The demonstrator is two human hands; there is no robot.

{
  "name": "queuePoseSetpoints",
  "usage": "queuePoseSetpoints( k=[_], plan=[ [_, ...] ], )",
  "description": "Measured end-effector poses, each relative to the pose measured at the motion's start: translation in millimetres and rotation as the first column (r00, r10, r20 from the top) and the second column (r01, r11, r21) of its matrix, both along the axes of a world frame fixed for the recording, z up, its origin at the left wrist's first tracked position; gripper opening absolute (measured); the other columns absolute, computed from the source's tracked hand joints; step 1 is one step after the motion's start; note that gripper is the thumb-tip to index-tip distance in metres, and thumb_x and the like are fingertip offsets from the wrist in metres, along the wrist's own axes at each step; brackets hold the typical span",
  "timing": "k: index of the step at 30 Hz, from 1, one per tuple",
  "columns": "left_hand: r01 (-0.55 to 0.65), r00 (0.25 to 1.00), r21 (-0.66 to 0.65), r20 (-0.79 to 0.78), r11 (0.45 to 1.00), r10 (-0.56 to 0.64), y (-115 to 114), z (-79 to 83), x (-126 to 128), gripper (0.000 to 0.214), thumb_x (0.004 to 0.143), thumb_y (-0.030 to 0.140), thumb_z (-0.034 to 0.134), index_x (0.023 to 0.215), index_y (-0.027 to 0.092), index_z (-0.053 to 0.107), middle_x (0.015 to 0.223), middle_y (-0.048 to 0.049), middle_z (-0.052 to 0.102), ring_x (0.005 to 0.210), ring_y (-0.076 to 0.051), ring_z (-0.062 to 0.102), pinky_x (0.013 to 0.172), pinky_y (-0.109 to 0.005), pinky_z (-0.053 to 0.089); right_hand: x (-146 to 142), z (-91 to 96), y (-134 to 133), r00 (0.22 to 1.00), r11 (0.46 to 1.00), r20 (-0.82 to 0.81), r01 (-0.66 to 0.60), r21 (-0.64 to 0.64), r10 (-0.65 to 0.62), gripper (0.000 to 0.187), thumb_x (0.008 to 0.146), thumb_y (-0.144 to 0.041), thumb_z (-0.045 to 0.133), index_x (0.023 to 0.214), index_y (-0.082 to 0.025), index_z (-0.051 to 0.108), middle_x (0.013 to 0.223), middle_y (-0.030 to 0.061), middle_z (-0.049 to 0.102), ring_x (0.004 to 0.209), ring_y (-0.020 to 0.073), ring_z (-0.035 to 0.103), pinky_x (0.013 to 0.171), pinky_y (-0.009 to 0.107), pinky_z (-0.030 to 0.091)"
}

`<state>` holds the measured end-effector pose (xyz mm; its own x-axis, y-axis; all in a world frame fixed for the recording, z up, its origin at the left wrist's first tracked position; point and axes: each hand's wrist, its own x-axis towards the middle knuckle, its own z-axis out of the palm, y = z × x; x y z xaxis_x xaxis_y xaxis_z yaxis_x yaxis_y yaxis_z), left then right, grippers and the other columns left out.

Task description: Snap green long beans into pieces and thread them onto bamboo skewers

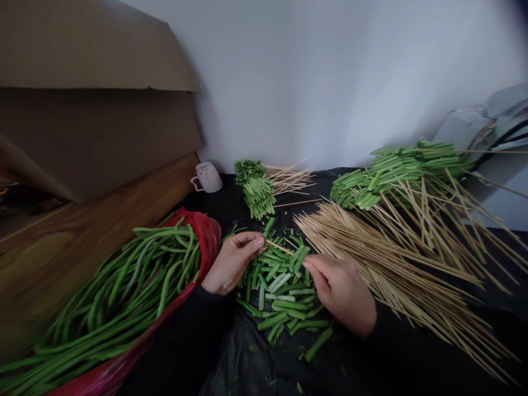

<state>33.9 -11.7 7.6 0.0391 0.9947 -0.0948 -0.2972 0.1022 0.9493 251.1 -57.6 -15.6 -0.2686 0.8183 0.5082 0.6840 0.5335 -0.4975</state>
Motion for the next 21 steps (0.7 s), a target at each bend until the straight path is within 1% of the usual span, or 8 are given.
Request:
queuePoseSetpoints(
  k=[5,8,12,16,21],
  plan=[
    [0.000,1.000,0.011,-0.005,1.000,0.000,-1.7,1.1,1.7,0.029,0.055,0.029,0.090,0.075,0.014,0.076,0.072,-0.0005,0.068,0.069,-0.009,0.060,0.070,-0.021,0.047,-0.1,1.2,-0.9,1.000,1.000,0.009,-0.005,0.001,0.005,0.028,0.097,-0.019,0.040,0.082,-0.018,0.063,0.076,0.0041,0.067,0.073,0.0183,0.062,0.067,0.029,0.037],
    [0.025,0.998,0.030,-0.056,0.999,-0.024,-3.7,1.3,5.5,0.027,0.057,0.031,0.089,0.073,0.014,0.076,0.071,-0.0010,0.067,0.066,-0.009,0.058,0.067,-0.022,0.045,-1.0,2.1,-1.5,1.000,1.000,0.007,-0.026,-0.006,0.026,0.029,0.097,-0.019,0.039,0.080,-0.018,0.063,0.074,0.0042,0.066,0.072,0.0179,0.062,0.067,0.029,0.037],
    [0.055,0.994,0.063,-0.096,0.996,-0.049,-6.0,1.7,9.8,0.025,0.059,0.033,0.088,0.068,0.014,0.075,0.070,-0.0010,0.066,0.066,-0.010,0.056,0.067,-0.022,0.044,-2.7,2.3,-2.2,0.999,0.999,-0.012,-0.037,-0.009,0.037,0.029,0.097,-0.020,0.039,0.083,-0.017,0.064,0.077,0.0053,0.067,0.075,0.0182,0.062,0.069,0.028,0.038],
    [0.075,0.990,0.084,-0.125,0.994,-0.064,-5.7,1.8,8.4,0.022,0.063,0.032,0.086,0.070,0.014,0.075,0.070,-0.0006,0.066,0.066,-0.009,0.056,0.066,-0.021,0.043,-3.5,1.0,-2.8,0.999,0.999,-0.020,-0.040,0.001,0.040,0.030,0.098,-0.020,0.038,0.084,-0.017,0.064,0.077,0.0055,0.067,0.074,0.0183,0.061,0.069,0.029,0.038],
    [0.073,0.989,0.103,-0.136,0.992,-0.059,-4.8,2.9,5.6,0.020,0.062,0.030,0.086,0.070,0.015,0.075,0.070,-0.0004,0.067,0.066,-0.010,0.056,0.066,-0.021,0.043,-3.4,0.3,-3.1,0.998,0.999,-0.040,-0.040,0.027,0.041,0.029,0.097,-0.019,0.039,0.083,-0.016,0.065,0.075,0.0052,0.066,0.072,0.0175,0.061,0.068,0.028,0.039]
  ],
)
